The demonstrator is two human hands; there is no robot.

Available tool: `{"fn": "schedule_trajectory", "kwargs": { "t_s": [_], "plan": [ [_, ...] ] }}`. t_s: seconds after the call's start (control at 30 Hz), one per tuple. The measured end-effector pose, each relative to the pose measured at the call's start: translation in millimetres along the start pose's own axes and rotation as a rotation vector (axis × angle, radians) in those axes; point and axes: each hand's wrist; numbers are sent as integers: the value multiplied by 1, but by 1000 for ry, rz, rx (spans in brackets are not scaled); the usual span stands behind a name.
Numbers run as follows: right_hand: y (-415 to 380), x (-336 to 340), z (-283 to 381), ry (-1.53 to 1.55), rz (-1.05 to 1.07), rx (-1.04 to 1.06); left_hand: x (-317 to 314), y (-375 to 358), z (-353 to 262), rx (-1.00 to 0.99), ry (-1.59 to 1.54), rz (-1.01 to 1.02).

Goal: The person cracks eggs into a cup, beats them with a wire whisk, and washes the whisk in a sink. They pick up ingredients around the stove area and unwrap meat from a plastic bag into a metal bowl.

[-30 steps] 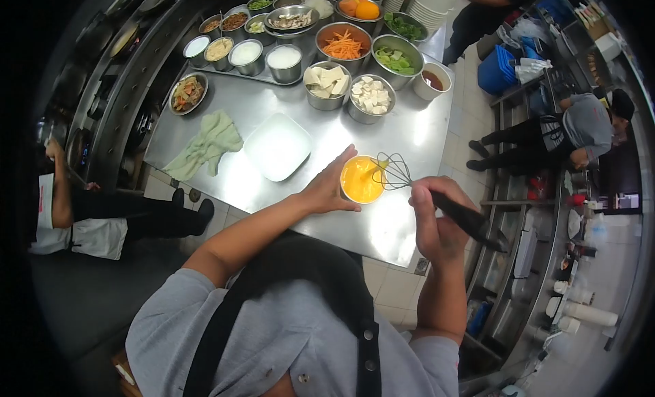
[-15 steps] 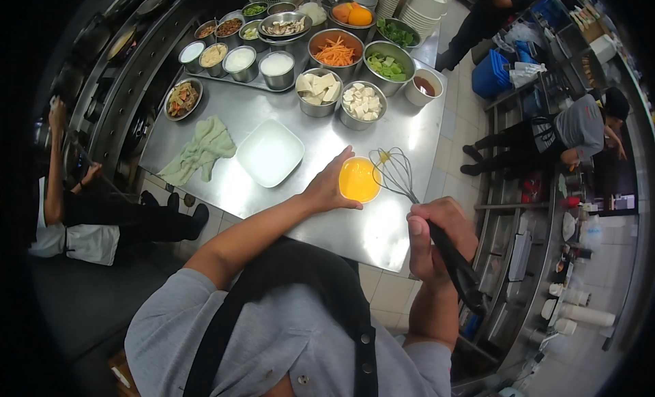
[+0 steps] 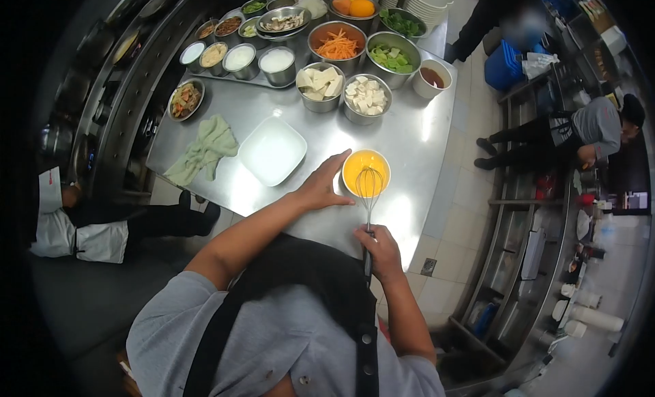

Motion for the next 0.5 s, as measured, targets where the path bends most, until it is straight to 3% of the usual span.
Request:
{"fn": "schedule_trajectory", "kwargs": {
  "t_s": [0.3,0.5],
  "plan": [
    [3,16,-1,23,309,-128,-2,4,-1,16,-41,-12],
    [-2,18,-3,505,182,-309,-4,2,-1,50,-65,-2]
  ]
}}
Point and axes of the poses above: each hand's wrist, its own y-axis towards the middle knuckle, its own x-axis out of the back of the hand, z = x × y, and after that the axes turned 8 degrees about x, right-handed
